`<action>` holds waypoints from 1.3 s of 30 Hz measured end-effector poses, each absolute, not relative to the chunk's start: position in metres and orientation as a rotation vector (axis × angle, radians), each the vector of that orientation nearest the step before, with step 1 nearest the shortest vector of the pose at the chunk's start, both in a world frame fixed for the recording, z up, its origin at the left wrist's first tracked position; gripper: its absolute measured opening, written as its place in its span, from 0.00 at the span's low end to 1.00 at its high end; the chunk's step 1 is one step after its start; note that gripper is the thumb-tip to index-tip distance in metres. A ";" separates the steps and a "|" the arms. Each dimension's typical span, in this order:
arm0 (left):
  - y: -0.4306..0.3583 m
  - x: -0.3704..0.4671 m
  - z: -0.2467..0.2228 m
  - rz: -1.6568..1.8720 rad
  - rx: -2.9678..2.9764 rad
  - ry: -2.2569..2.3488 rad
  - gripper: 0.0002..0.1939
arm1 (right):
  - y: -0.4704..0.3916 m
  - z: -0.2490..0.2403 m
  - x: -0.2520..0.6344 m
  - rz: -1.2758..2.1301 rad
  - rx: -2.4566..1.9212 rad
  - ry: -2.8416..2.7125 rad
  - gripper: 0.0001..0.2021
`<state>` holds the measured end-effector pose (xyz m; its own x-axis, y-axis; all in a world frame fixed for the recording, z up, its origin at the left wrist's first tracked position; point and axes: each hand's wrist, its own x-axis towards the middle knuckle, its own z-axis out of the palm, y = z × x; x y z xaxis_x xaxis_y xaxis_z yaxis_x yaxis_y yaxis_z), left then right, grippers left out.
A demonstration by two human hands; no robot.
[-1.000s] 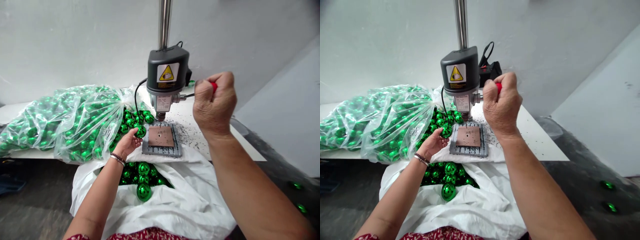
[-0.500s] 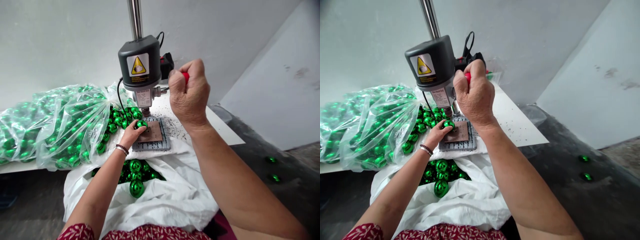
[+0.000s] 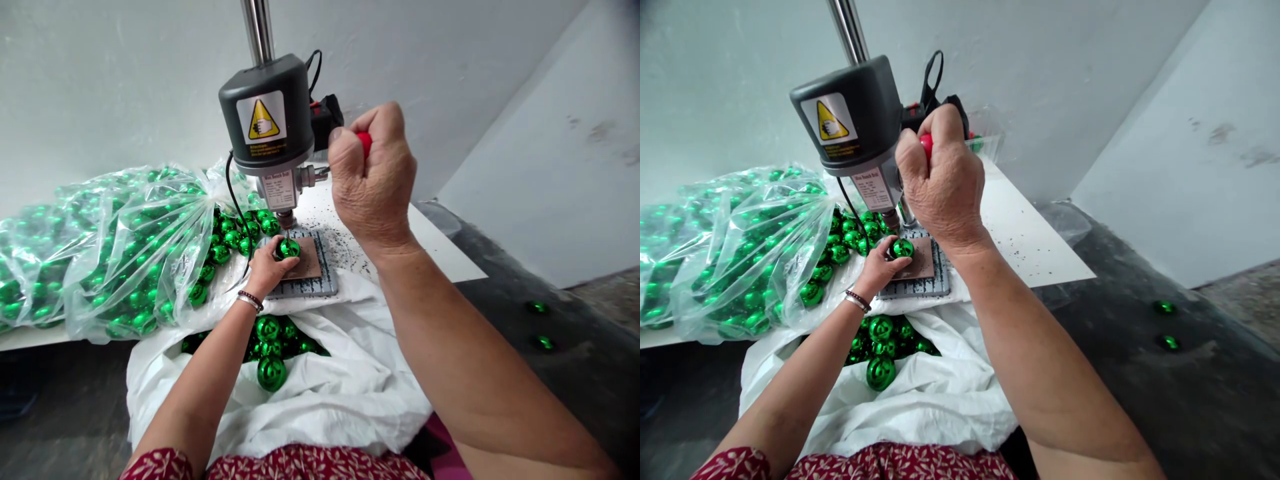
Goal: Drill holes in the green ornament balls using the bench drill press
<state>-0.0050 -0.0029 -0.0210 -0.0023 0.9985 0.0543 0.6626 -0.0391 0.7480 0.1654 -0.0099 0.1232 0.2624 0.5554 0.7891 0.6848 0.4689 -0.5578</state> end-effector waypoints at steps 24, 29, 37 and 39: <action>-0.015 0.010 -0.020 0.783 1.804 1.829 0.28 | -0.022 0.109 0.162 -0.116 -1.123 -1.336 0.09; -0.014 0.010 -0.023 0.777 1.803 1.835 0.28 | -0.025 0.101 0.160 -0.155 -1.100 -1.310 0.07; -0.016 0.010 -0.025 0.741 1.843 1.861 0.26 | -0.028 0.077 0.160 -0.239 -1.061 -1.292 0.06; -0.017 0.011 -0.025 0.736 1.848 1.878 0.26 | -0.029 0.072 0.160 -0.235 -1.065 -1.286 0.06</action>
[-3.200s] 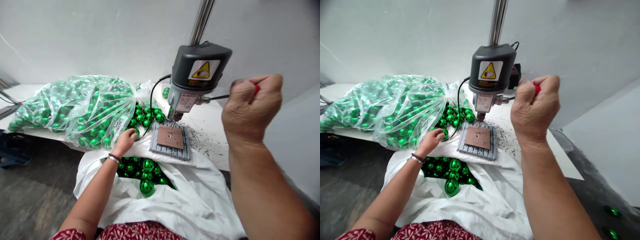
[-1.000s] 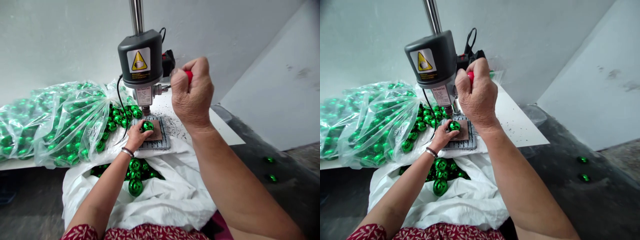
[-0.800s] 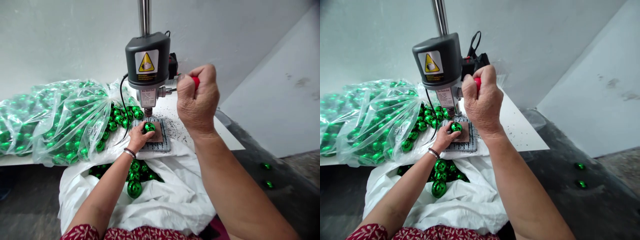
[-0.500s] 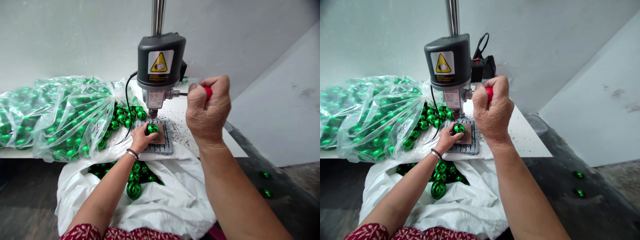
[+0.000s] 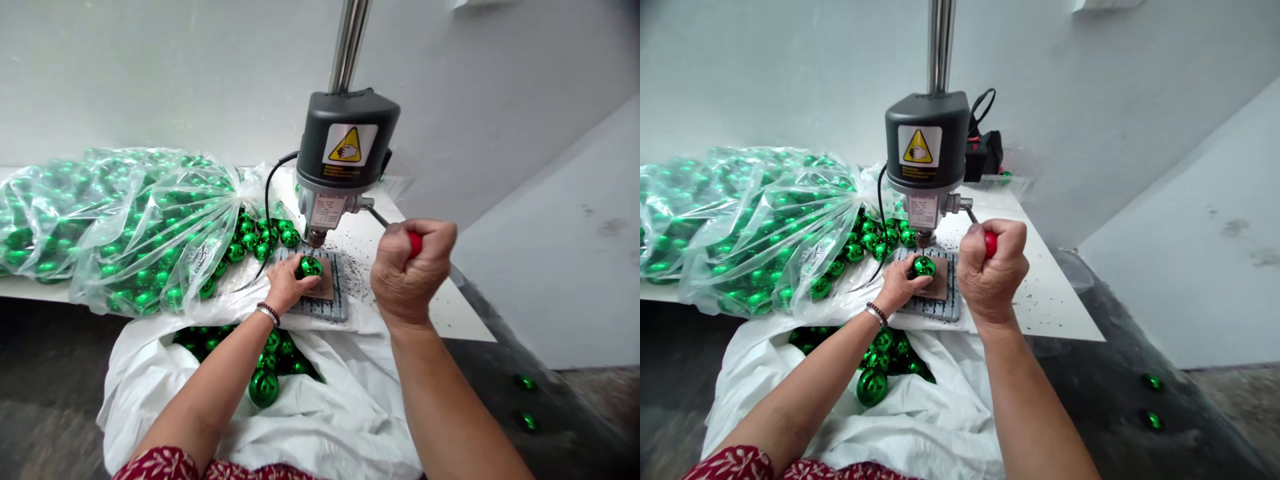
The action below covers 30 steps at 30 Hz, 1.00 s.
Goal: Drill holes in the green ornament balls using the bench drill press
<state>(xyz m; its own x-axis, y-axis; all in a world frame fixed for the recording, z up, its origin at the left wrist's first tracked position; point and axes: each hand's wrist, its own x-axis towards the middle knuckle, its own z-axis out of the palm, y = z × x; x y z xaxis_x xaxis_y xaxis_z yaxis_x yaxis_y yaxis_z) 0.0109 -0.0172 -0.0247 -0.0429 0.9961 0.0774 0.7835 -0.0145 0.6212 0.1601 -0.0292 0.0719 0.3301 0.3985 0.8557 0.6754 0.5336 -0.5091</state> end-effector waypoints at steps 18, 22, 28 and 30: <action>-0.017 0.010 -0.030 0.906 1.812 1.803 0.25 | -0.018 0.111 0.159 -0.119 -1.133 -1.278 0.06; -0.030 -0.001 -0.027 1.095 1.843 1.587 0.23 | -0.012 0.143 0.158 0.052 -1.310 -1.266 0.07; -0.068 -0.030 -0.020 1.247 1.930 1.479 0.24 | -0.015 0.144 0.152 0.059 -1.351 -1.214 0.08; -0.083 -0.038 -0.019 1.249 1.962 1.468 0.26 | -0.015 0.144 0.150 0.046 -1.376 -1.207 0.08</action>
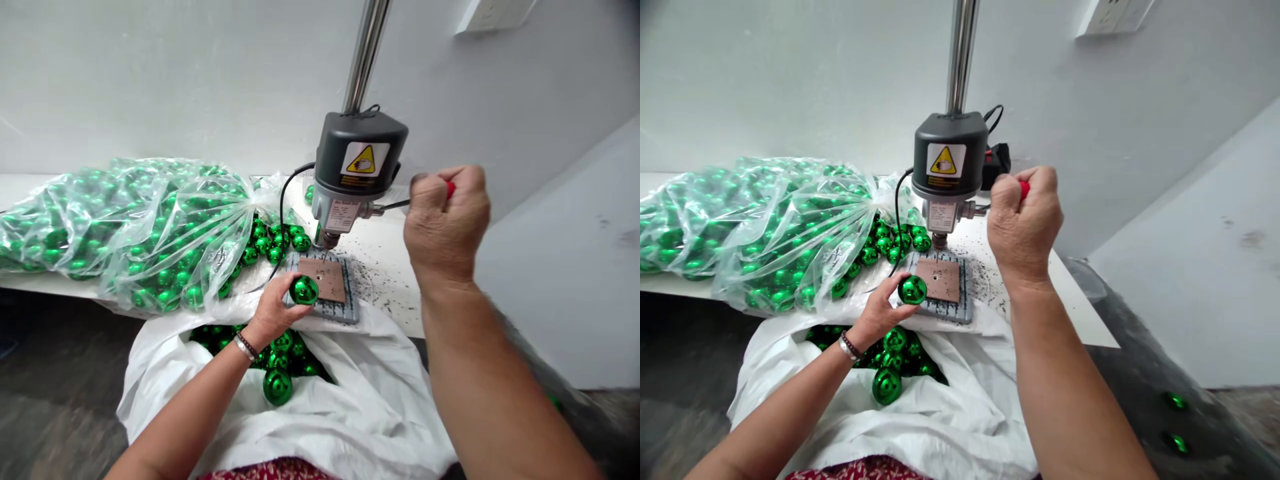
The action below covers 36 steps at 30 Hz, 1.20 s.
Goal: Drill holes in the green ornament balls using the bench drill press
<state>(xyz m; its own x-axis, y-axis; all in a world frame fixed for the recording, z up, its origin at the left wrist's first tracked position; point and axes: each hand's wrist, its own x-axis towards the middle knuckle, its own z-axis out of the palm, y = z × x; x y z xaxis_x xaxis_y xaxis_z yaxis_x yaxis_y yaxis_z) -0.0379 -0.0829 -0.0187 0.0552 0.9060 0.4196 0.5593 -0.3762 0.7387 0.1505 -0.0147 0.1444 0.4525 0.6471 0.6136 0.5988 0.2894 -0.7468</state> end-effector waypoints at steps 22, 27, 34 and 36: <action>-0.124 -0.074 -0.021 0.968 1.749 1.634 0.24 | -0.015 0.137 0.155 0.038 -1.342 -1.278 0.03; -0.075 -0.122 -0.004 0.980 1.618 2.270 0.23 | -0.014 0.135 0.157 -0.027 -1.276 -1.293 0.04; -0.067 -0.154 0.010 0.413 1.929 2.481 0.20 | -0.015 0.136 0.156 -0.025 -1.275 -1.302 0.06; -0.078 -0.148 0.010 0.242 2.024 2.494 0.20 | -0.016 0.137 0.156 -0.020 -1.278 -1.306 0.06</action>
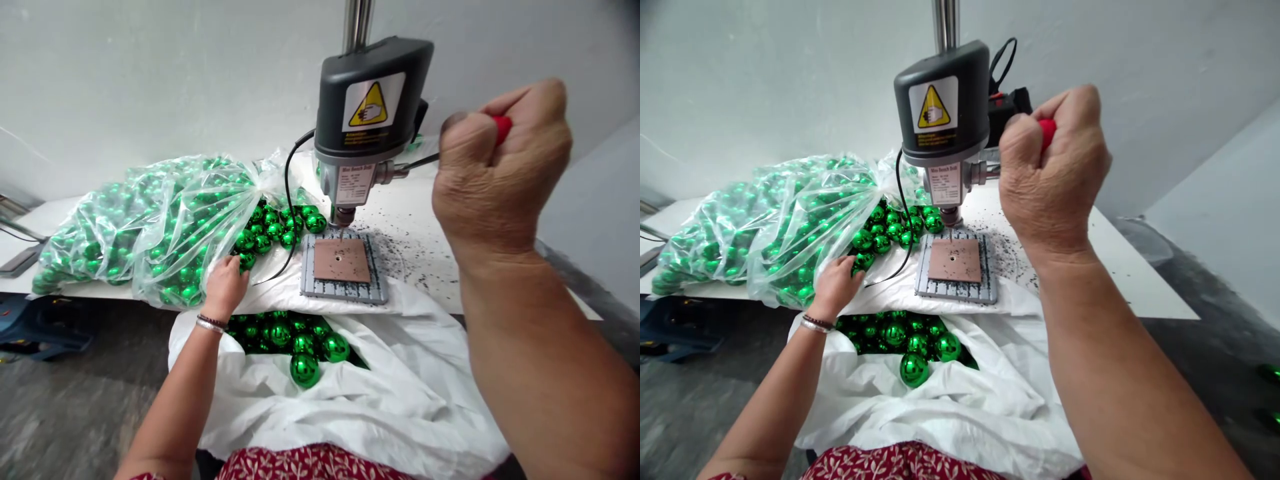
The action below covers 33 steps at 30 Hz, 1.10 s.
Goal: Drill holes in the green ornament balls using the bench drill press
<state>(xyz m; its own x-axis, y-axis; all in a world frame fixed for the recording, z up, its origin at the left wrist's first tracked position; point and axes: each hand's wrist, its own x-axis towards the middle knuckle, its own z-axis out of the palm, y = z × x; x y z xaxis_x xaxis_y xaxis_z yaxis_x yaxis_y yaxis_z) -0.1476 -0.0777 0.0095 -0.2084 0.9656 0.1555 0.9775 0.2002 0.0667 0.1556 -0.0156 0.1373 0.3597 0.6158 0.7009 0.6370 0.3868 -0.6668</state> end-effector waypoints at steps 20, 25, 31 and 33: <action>-0.079 -0.112 0.006 -1.535 -2.211 -2.738 0.22 | -0.015 0.136 0.155 0.035 -1.252 -1.273 0.06; -0.067 -0.081 0.000 -2.909 -1.912 -2.932 0.16 | -0.013 0.133 0.156 0.009 -1.216 -1.267 0.06; -0.046 -0.062 -0.013 -2.991 -1.919 -3.037 0.14 | -0.014 0.136 0.157 0.032 -1.235 -1.280 0.08; -0.039 -0.059 -0.014 -2.812 -2.122 -3.039 0.21 | -0.015 0.136 0.158 0.021 -1.234 -1.295 0.08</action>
